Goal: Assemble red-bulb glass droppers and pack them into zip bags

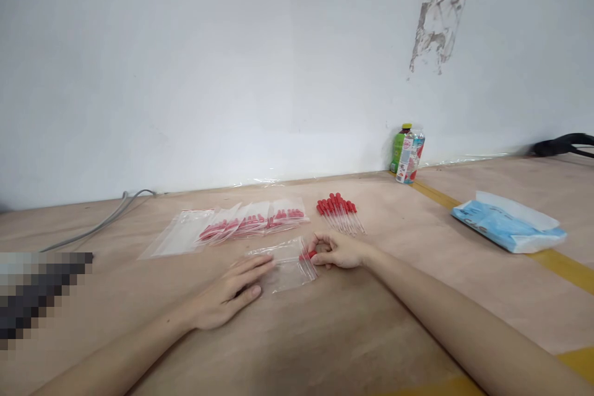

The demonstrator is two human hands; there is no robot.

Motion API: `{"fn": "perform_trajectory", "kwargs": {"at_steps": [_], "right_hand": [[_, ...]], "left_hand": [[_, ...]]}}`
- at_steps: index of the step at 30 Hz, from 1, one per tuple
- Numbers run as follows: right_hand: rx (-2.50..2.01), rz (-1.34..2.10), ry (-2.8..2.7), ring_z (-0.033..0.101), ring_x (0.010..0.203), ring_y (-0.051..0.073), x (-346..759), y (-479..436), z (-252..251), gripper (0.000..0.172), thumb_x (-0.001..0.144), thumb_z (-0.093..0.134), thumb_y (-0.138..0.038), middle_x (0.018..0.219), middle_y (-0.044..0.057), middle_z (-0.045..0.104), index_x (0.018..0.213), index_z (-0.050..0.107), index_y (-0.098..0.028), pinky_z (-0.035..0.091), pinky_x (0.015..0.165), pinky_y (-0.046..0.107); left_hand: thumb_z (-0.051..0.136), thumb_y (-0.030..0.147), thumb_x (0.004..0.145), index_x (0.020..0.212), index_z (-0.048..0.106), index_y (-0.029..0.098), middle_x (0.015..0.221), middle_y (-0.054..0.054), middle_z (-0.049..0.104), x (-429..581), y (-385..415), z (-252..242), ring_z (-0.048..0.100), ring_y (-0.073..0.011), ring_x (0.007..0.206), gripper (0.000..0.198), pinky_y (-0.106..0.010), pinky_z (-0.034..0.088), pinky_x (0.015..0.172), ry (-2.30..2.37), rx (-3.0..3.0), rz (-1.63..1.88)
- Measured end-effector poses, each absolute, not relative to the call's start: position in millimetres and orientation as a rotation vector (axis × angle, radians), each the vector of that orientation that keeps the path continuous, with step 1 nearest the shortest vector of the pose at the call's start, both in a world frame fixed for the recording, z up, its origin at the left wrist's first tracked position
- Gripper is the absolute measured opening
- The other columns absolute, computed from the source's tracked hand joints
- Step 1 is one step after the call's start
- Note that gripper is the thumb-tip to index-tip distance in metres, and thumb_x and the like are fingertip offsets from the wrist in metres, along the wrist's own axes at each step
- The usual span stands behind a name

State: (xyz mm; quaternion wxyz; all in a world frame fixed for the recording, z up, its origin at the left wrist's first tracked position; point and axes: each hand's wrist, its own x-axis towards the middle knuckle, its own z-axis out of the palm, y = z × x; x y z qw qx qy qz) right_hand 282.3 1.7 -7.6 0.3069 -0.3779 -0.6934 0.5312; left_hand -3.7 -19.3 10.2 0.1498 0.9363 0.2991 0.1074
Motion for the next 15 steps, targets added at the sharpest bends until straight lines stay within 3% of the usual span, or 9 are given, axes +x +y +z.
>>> {"fn": "perform_trajectory", "kwargs": {"at_steps": [3,6,10,15], "right_hand": [[-1.053,1.404,-1.883,0.046,0.051,0.005,284,4,-8,0.028,0.058,0.069,-0.033,0.078,0.001,0.061,0.075,0.056,-0.014,0.037,0.048,0.017],[-1.100,1.297,-1.915,0.047,0.053,0.007,274,0,-7,0.028,0.062,0.066,-0.039,0.065,-0.002,0.058,0.077,0.062,-0.015,0.036,0.050,0.018],[-0.982,1.086,-2.034,0.049,0.063,0.009,256,-11,-4,0.029,0.072,0.056,-0.043,0.071,0.000,0.056,0.073,0.065,-0.015,0.037,0.056,0.018],[-1.210,1.294,-1.889,0.031,0.034,0.005,257,-13,0,0.044,0.080,0.036,-0.053,0.042,-0.006,0.043,0.071,0.055,-0.014,0.022,0.034,0.017]], "left_hand": [[0.027,0.034,0.092,0.133,0.024,0.030,0.135,0.000,0.036,-3,-17,8,0.031,-0.0179,0.123,0.042,-0.039,0.024,0.103,0.913,2.611,0.378],[0.035,0.033,0.089,0.131,0.029,0.028,0.132,0.000,0.039,-2,-15,5,0.035,-0.0184,0.120,0.043,-0.038,0.025,0.102,0.901,2.622,0.429],[0.040,0.029,0.087,0.130,0.031,0.027,0.130,-0.001,0.042,-1,-14,2,0.038,-0.0194,0.118,0.044,-0.039,0.028,0.101,0.869,2.644,0.469],[0.041,0.028,0.086,0.129,0.032,0.026,0.130,-0.003,0.043,-1,-16,3,0.039,-0.0202,0.117,0.044,-0.039,0.031,0.099,0.864,2.630,0.504]]}}
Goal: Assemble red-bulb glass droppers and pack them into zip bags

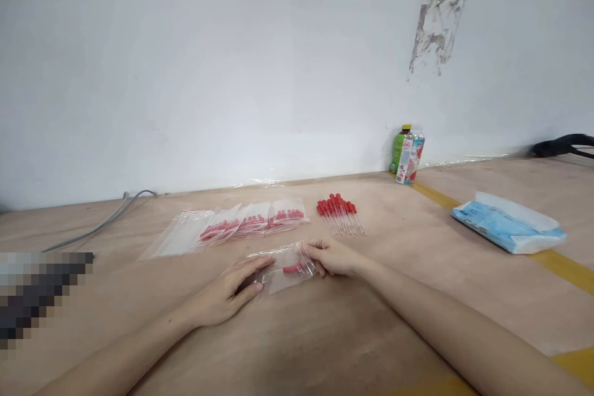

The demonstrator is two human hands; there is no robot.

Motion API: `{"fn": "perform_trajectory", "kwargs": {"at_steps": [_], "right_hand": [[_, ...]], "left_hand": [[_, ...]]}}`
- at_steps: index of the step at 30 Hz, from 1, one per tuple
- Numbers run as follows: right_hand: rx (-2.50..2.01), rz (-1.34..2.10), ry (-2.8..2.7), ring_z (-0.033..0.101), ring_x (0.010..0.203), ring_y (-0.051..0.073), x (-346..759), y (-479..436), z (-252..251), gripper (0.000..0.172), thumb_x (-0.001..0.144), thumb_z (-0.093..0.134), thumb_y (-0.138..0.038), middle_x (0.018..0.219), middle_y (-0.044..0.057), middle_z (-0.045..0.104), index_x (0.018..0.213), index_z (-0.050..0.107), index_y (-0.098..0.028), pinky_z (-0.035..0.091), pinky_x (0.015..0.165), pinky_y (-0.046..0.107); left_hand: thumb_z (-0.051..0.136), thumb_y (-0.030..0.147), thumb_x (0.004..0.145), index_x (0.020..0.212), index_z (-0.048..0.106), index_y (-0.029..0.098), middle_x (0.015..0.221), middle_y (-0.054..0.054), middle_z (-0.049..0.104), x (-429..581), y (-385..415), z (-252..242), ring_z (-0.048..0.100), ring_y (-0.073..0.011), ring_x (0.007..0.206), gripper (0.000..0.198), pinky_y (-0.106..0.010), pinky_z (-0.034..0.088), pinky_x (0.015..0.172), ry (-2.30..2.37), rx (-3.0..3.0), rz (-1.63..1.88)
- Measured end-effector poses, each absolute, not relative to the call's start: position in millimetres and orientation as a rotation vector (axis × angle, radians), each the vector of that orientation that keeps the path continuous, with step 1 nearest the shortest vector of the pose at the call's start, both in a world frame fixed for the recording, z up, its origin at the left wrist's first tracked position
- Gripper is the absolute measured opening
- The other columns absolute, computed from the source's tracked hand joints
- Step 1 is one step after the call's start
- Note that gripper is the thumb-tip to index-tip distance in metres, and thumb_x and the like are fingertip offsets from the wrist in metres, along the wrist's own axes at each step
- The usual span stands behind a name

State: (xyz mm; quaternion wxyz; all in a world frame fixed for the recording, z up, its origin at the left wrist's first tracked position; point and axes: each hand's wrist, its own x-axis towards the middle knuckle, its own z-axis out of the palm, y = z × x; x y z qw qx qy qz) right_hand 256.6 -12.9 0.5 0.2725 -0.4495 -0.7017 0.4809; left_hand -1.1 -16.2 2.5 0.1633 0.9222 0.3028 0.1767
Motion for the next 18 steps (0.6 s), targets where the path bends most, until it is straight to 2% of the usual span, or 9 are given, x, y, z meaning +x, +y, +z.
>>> {"fn": "perform_trajectory", "kwargs": {"at_steps": [2,4,7,10,13,18], "right_hand": [[-1.251,1.373,-1.812,0.029,0.031,0.005,259,-13,2,0.043,0.080,0.036,-0.054,0.039,-0.007,0.042,0.072,0.053,-0.015,0.018,0.031,0.016],[-1.215,1.420,-1.796,0.029,0.030,0.004,259,-13,1,0.035,0.076,0.046,-0.051,0.040,-0.008,0.043,0.073,0.051,-0.016,0.018,0.031,0.016],[-1.323,1.326,-1.687,0.029,0.028,0.004,258,-10,-5,0.028,0.070,0.054,-0.043,0.045,-0.009,0.049,0.080,0.045,-0.018,0.019,0.031,0.017],[-1.539,0.874,-1.615,0.038,0.035,0.006,265,-1,-10,0.027,0.069,0.056,-0.036,0.049,-0.007,0.051,0.085,0.046,-0.018,0.026,0.036,0.018],[-1.668,0.378,-1.692,0.050,0.052,0.009,281,13,-6,0.016,0.067,0.056,-0.031,0.057,-0.003,0.056,0.075,0.054,-0.018,0.032,0.046,0.019],[-1.998,-0.033,-1.739,0.056,0.071,0.015,296,37,10,0.016,0.070,0.051,-0.033,0.077,0.002,0.063,0.068,0.061,-0.020,0.035,0.055,0.022]], "left_hand": [[0.042,0.028,0.086,0.128,0.033,0.026,0.130,-0.003,0.042,-1,-17,4,0.039,-0.0207,0.117,0.044,-0.039,0.032,0.098,0.871,2.609,0.526],[0.043,0.028,0.085,0.125,0.037,0.025,0.131,-0.004,0.040,0,-19,5,0.039,-0.0216,0.118,0.041,-0.039,0.032,0.098,0.871,2.583,0.557],[0.045,0.027,0.084,0.110,0.047,0.022,0.128,-0.006,0.043,1,-20,7,0.040,-0.0224,0.116,0.027,-0.038,0.035,0.094,0.866,2.539,0.589],[0.047,0.027,0.082,0.095,0.048,0.020,0.121,-0.008,0.049,1,-21,8,0.043,-0.0228,0.113,0.014,-0.035,0.038,0.089,0.871,2.511,0.604],[0.048,0.028,0.081,0.090,0.047,0.020,0.120,-0.008,0.049,1,-21,8,0.046,-0.0227,0.108,0.012,-0.034,0.040,0.086,0.902,2.495,0.614],[0.048,0.030,0.080,0.084,0.045,0.020,0.116,-0.008,0.051,1,-22,8,0.050,-0.0219,0.100,0.012,-0.031,0.042,0.078,0.932,2.499,0.609]]}}
